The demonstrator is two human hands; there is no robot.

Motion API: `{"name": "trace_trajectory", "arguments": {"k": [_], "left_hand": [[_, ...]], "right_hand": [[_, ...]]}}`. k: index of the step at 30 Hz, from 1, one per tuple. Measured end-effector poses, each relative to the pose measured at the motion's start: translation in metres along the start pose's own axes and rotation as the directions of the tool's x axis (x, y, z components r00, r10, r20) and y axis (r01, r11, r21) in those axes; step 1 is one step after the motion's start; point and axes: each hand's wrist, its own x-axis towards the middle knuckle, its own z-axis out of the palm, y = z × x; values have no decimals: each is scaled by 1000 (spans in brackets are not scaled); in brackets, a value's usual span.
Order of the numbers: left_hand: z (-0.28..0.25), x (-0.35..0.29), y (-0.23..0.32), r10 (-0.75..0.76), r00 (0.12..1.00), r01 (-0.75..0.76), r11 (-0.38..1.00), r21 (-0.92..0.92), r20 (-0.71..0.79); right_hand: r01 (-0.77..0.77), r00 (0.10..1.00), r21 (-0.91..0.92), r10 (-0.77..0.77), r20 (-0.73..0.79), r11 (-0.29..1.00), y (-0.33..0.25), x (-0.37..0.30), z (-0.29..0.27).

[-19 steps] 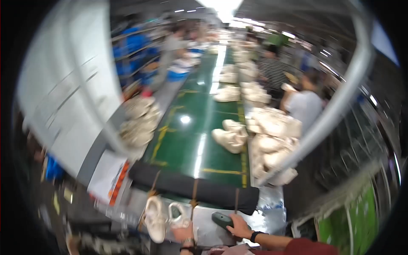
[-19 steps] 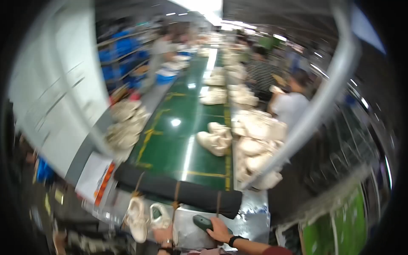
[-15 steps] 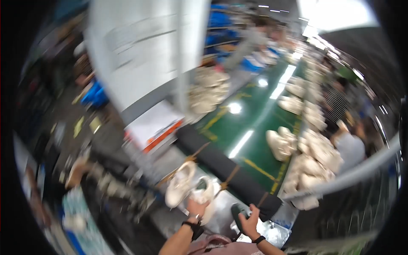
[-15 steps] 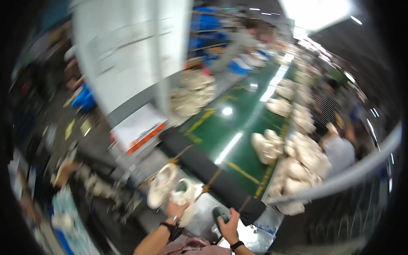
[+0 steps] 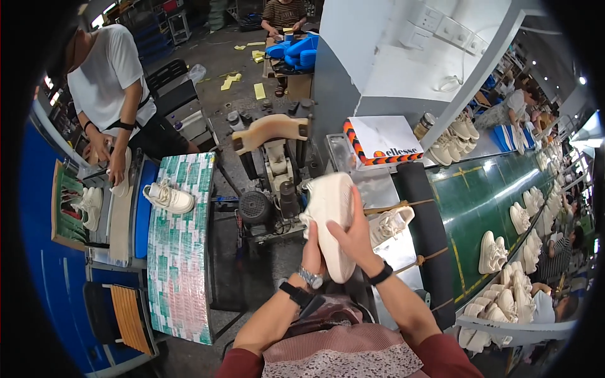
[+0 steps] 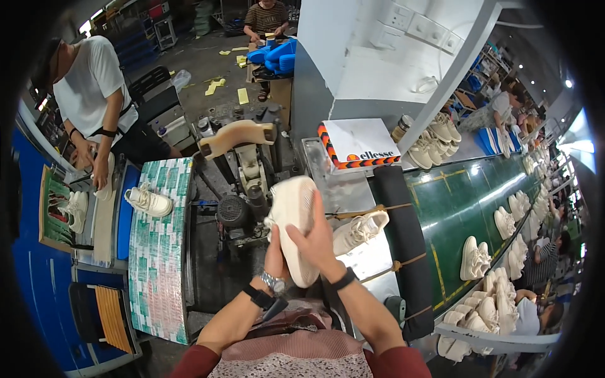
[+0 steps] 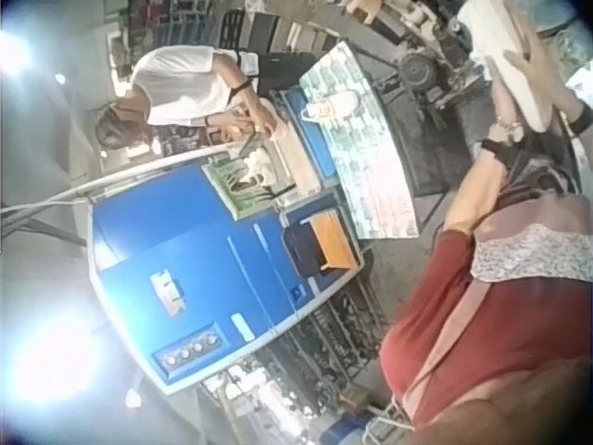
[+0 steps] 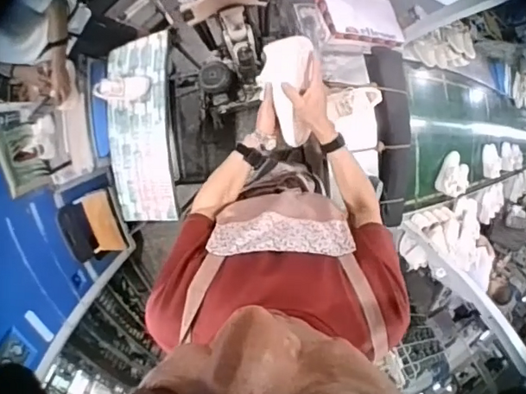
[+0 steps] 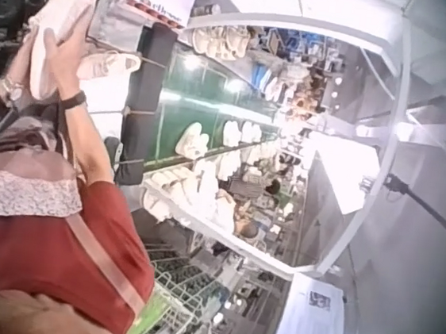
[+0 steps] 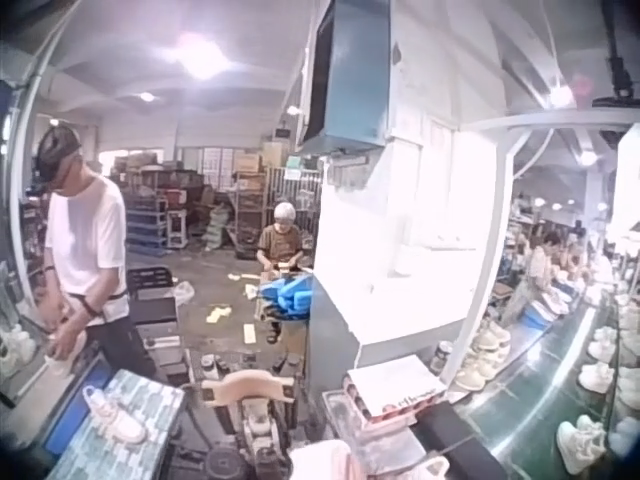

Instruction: Insert shoe lasts into sneaker uppers and place them on a machinery station for processing.

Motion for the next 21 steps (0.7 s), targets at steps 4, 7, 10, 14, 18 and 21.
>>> {"name": "trace_trajectory", "arguments": {"k": [4, 7, 10, 14, 18, 21], "left_hand": [[0, 29, 58, 26, 994, -12, 991, -131, 105], [-13, 25, 70, 98, 990, -76, 976, -205, 100], [-23, 30, 71, 116, 986, -70, 941, -331, 122], [-38, 30, 42, 150, 987, -133, 957, -258, 48], [-109, -7, 15, -270, 959, 278, 956, 97, -81], [-140, -29, 7, -324, 916, 373, 905, 204, -237]], "right_hand": [[78, 997, -359, -68, 41, 930, -36, 68, 45], [101, 992, -529, -47, 115, 843, -48, 82, 74], [164, 974, -746, 11, 224, 646, -76, 86, 96], [127, 984, -718, 6, 181, 685, -69, 78, 102], [169, 980, -692, -48, 191, 701, -66, 54, 82], [205, 975, -684, -84, 206, 701, -64, 56, 87]]}}
